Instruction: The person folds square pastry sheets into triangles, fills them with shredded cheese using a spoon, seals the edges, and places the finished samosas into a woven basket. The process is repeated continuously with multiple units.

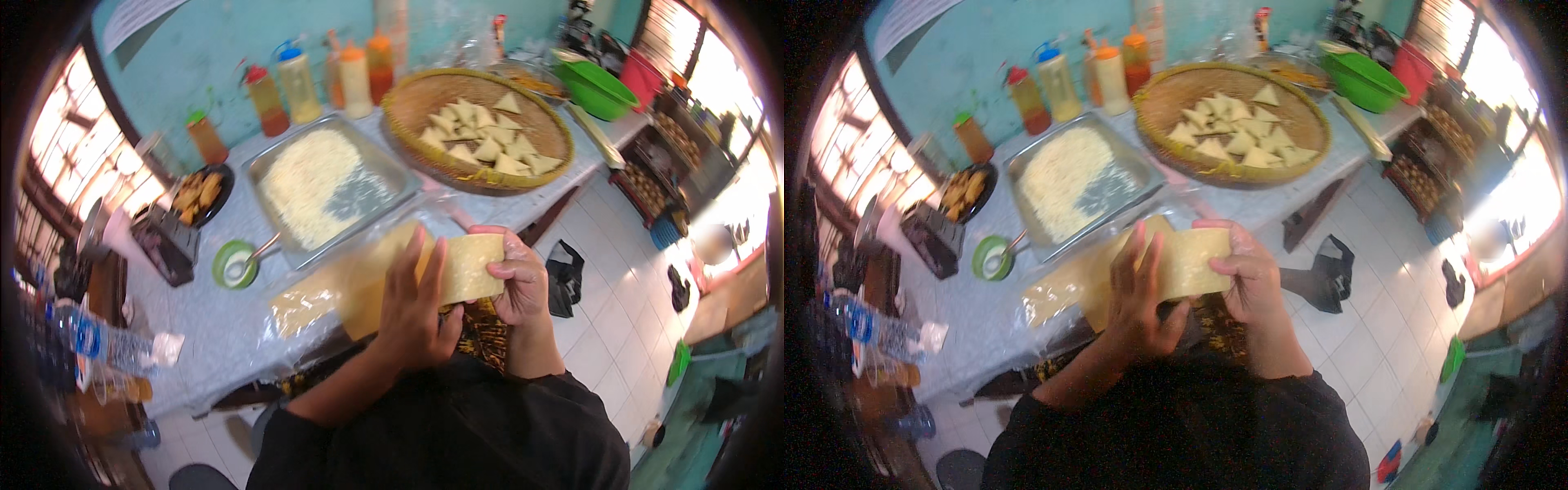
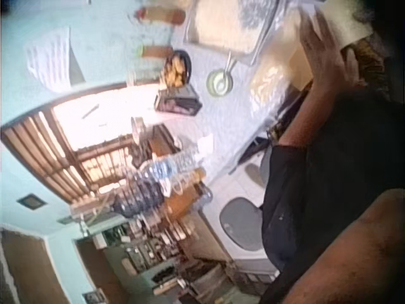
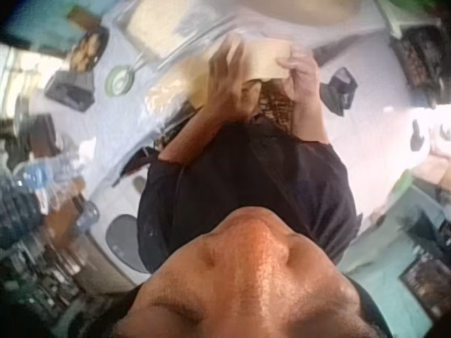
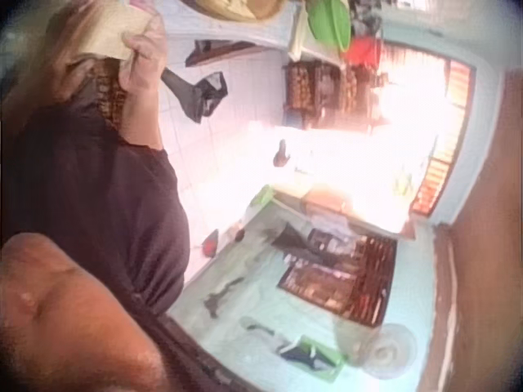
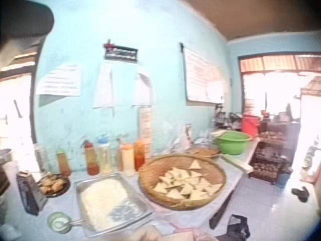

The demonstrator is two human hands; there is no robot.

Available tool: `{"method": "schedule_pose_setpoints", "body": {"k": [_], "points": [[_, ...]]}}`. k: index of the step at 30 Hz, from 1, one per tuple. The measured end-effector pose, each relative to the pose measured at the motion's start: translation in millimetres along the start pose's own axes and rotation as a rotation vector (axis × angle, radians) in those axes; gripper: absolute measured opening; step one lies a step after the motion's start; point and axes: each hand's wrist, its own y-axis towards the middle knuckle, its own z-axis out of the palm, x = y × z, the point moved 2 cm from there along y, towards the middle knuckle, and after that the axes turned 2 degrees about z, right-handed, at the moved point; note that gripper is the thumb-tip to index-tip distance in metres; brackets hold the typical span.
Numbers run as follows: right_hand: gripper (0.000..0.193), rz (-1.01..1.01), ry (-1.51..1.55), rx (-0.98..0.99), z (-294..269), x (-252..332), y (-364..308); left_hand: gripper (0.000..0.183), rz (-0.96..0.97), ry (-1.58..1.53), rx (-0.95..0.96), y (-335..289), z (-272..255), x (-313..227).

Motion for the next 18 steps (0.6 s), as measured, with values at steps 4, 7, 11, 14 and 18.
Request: {"method": "schedule_pose_setpoints", "body": {"k": [4, 7, 11, 14, 18], "points": [[0.053, -0.076, -0.09, -0.035, 5.0, 23.7, -21.3, 0.071, 0.076, -0.312, 0.122, 5.7, 5.3, -25.0], [0.056, -0.155, -0.107, 0.002, 0.4, 36.7, -37.7, 0.07, 0.079, -0.446, 0.185, 15.9, 22.6, -33.8], [0.062, -0.31, -0.067, -0.022, -9.5, 37.1, -53.4, 0.069, 0.109, -0.448, 0.231, 25.2, 44.6, -49.0], [0.061, -0.337, -0.186, -0.039, -18.4, 28.2, -59.7, 0.07, 0.124, -0.483, 0.177, 17.9, 65.1, -44.6], [0.063, -0.267, -0.677, -0.154, -39.2, 15.9, -59.6, 0.067, -0.159, -0.841, 0.201, -10.5, 87.4, -32.0]]}}
